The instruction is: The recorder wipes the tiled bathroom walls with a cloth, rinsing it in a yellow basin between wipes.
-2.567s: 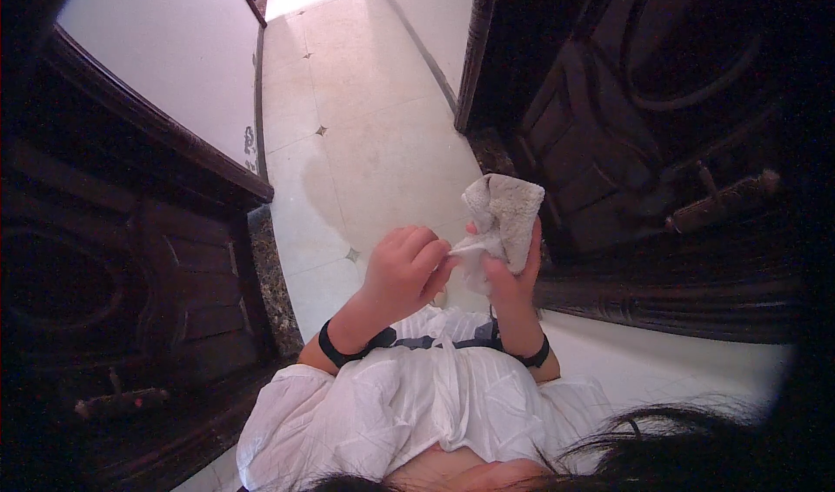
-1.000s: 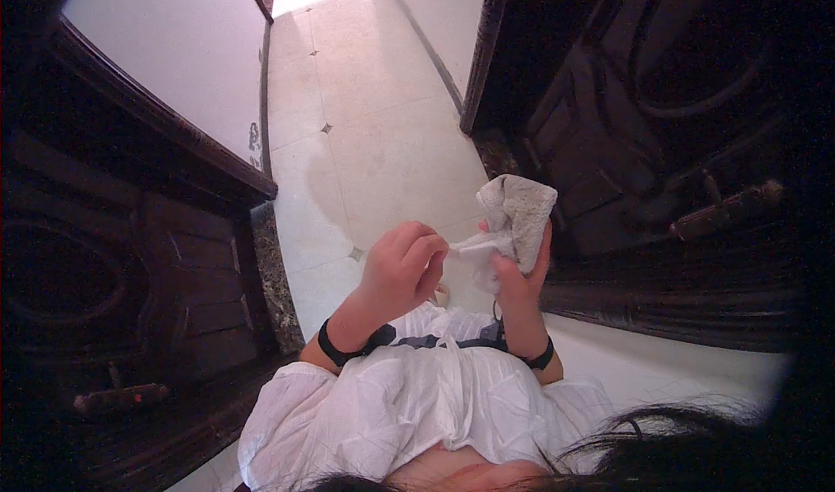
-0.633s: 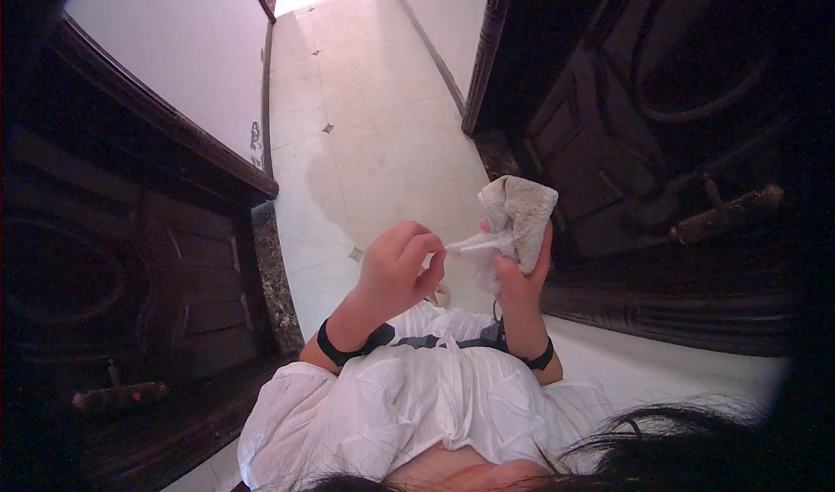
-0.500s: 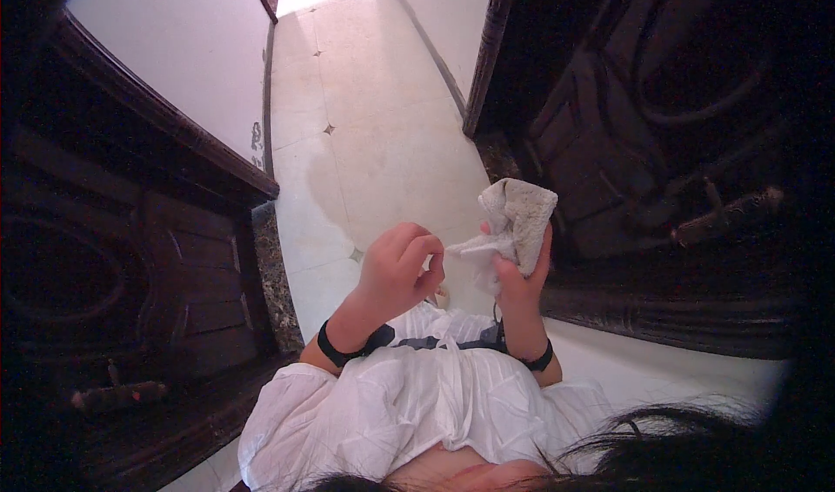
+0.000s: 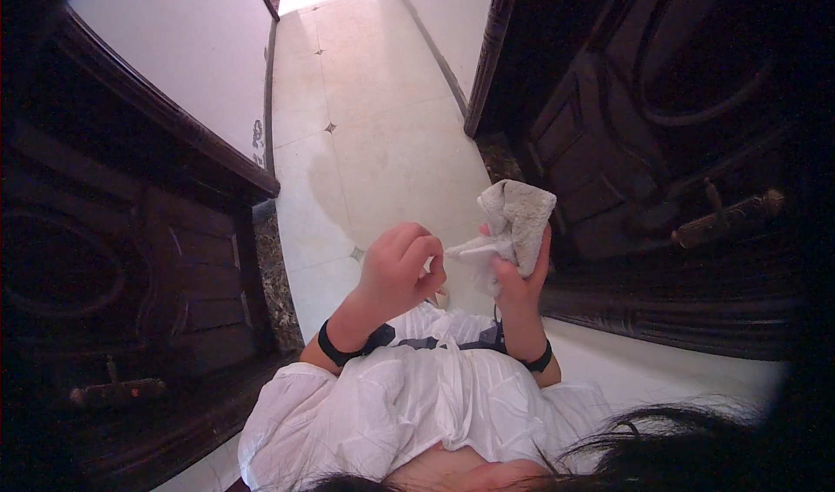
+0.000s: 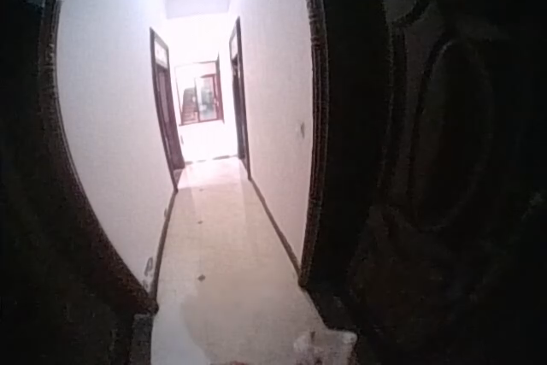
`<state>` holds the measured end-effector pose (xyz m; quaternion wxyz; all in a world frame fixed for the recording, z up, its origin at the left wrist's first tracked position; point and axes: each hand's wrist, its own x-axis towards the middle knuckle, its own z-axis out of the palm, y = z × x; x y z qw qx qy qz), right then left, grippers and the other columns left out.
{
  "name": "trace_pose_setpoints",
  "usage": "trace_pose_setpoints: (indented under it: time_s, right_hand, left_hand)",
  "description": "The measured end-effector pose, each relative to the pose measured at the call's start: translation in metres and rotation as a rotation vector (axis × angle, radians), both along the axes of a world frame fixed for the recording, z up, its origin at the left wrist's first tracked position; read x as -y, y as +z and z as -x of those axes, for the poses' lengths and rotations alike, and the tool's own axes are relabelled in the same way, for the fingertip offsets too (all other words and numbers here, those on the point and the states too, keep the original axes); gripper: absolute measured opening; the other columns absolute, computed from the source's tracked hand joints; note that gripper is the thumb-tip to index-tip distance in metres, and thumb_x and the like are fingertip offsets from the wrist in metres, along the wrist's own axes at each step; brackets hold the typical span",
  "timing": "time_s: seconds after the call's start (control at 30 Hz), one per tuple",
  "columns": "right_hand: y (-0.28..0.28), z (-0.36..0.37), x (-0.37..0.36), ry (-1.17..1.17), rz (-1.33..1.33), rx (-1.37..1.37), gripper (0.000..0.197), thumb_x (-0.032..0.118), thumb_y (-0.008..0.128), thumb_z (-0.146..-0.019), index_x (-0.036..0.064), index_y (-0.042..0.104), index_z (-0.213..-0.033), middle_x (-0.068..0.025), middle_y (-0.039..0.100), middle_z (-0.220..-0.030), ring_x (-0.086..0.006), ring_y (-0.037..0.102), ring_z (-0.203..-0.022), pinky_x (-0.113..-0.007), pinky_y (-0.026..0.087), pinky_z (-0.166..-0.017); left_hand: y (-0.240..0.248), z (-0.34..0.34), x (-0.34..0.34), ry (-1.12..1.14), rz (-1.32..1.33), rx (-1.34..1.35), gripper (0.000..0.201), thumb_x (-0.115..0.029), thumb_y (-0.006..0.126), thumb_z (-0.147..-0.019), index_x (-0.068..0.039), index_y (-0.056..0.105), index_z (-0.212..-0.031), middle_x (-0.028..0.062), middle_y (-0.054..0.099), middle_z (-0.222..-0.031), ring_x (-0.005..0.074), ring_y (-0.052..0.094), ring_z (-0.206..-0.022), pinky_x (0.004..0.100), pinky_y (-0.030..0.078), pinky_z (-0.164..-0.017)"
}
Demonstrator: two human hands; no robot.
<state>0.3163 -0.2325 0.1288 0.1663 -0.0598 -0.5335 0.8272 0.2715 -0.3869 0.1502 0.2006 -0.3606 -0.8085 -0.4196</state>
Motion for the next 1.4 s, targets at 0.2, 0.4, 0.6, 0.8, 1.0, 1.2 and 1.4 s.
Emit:
trace_pose_setpoints:
  time_s: [0.2,0.4,0.6,0.8,1.0,1.2,1.4]
  right_hand:
    - [-0.001,0.0005,-0.0005,0.0,-0.034,0.002,0.071,-0.002,0.047,-0.062,0.0055,0.018,-0.126,-0.0155,0.043,-0.112,-0.0248,0.052,-0.098,-0.035,0.043,-0.081]
    - [-0.0018,-0.0001,0.0005,-0.013,-0.029,-0.012,0.069,-0.002,0.047,-0.062,0.0052,0.019,-0.125,-0.0154,0.043,-0.111,-0.0248,0.052,-0.098,-0.035,0.044,-0.079]
    - [-0.0003,0.0004,0.0021,-0.019,-0.021,0.003,0.07,-0.002,0.047,-0.062,0.0053,0.019,-0.125,-0.0155,0.043,-0.111,-0.0251,0.053,-0.097,-0.034,0.044,-0.079]
    - [-0.0037,-0.0015,0.0006,-0.018,-0.023,-0.002,0.07,-0.003,0.047,-0.062,0.0047,0.019,-0.125,-0.0151,0.043,-0.112,-0.0253,0.052,-0.097,-0.034,0.044,-0.08]
    - [-0.0083,-0.0025,-0.0002,-0.006,-0.026,-0.066,0.071,-0.004,0.046,-0.062,0.0049,0.018,-0.127,-0.0153,0.042,-0.113,-0.0264,0.052,-0.099,-0.034,0.043,-0.081]
    - [-0.0054,-0.0026,0.001,0.011,-0.008,-0.022,0.072,-0.006,0.044,-0.061,0.0055,0.018,-0.127,-0.0159,0.041,-0.115,-0.0281,0.051,-0.1,-0.036,0.042,-0.082]
    - [-0.0068,-0.0016,0.0022,0.009,0.02,0.004,0.072,-0.006,0.044,-0.06,0.0057,0.019,-0.126,-0.0154,0.041,-0.115,-0.0277,0.051,-0.1,-0.035,0.042,-0.082]
  left_hand:
    - [0.0013,0.0007,-0.0001,-0.001,0.007,0.001,0.019,0.003,0.057,-0.055,-0.005,0.047,-0.068,0.007,0.046,-0.063,0.0227,0.048,-0.055,0.0307,0.039,-0.047]
    - [-0.0017,0.0025,0.0001,-0.014,0.023,-0.018,0.016,0.001,0.058,-0.057,-0.005,0.047,-0.067,0.0065,0.046,-0.062,0.0225,0.048,-0.053,0.0308,0.039,-0.046]
    - [-0.002,0.0021,0.0011,-0.009,0.035,-0.013,0.015,0.0,0.058,-0.057,-0.006,0.047,-0.066,0.0062,0.047,-0.063,0.0217,0.049,-0.054,0.0304,0.039,-0.046]
    - [-0.002,0.0013,0.0024,-0.044,0.031,-0.015,0.02,0.003,0.06,-0.056,-0.004,0.048,-0.07,0.0089,0.051,-0.065,0.0227,0.051,-0.055,0.0301,0.041,-0.047]
    - [-0.0022,-0.0003,0.0006,-0.056,0.026,-0.016,0.021,0.003,0.059,-0.054,-0.005,0.047,-0.07,0.0077,0.048,-0.064,0.0225,0.049,-0.055,0.0304,0.04,-0.047]
    - [-0.0031,-0.0017,0.0037,-0.039,0.03,0.0,0.017,0.001,0.059,-0.058,-0.005,0.046,-0.068,0.0069,0.045,-0.063,0.0224,0.047,-0.053,0.0311,0.038,-0.045]
    - [-0.0058,-0.0025,0.0028,-0.031,0.045,-0.032,0.016,0.0,0.06,-0.059,-0.005,0.046,-0.068,0.0071,0.045,-0.063,0.0228,0.047,-0.053,0.0314,0.038,-0.045]
